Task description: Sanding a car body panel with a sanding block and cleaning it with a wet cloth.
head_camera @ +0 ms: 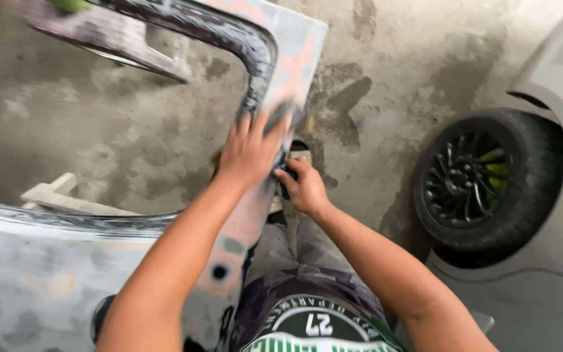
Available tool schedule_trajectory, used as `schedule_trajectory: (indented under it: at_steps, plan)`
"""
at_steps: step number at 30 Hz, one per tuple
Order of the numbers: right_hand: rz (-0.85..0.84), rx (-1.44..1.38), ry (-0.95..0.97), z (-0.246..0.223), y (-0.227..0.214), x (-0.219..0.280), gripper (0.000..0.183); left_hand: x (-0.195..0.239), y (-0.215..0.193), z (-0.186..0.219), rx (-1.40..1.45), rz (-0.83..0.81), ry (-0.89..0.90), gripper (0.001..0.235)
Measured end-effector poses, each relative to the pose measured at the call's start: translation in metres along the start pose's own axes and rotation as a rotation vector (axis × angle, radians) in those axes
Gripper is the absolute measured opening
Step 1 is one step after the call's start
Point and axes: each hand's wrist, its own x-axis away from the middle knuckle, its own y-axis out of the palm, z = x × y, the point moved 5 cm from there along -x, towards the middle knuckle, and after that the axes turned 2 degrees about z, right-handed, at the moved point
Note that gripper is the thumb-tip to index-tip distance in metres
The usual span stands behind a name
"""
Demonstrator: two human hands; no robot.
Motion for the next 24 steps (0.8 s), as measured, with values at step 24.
schedule_trajectory:
  at_steps: [24]
  plan:
    - [0.024, -0.046, -0.004, 0.004, -0.002, -0.011, 0.034, 0.047, -0.014, -0.005, 0.066, -0.085, -0.041, 0.059]
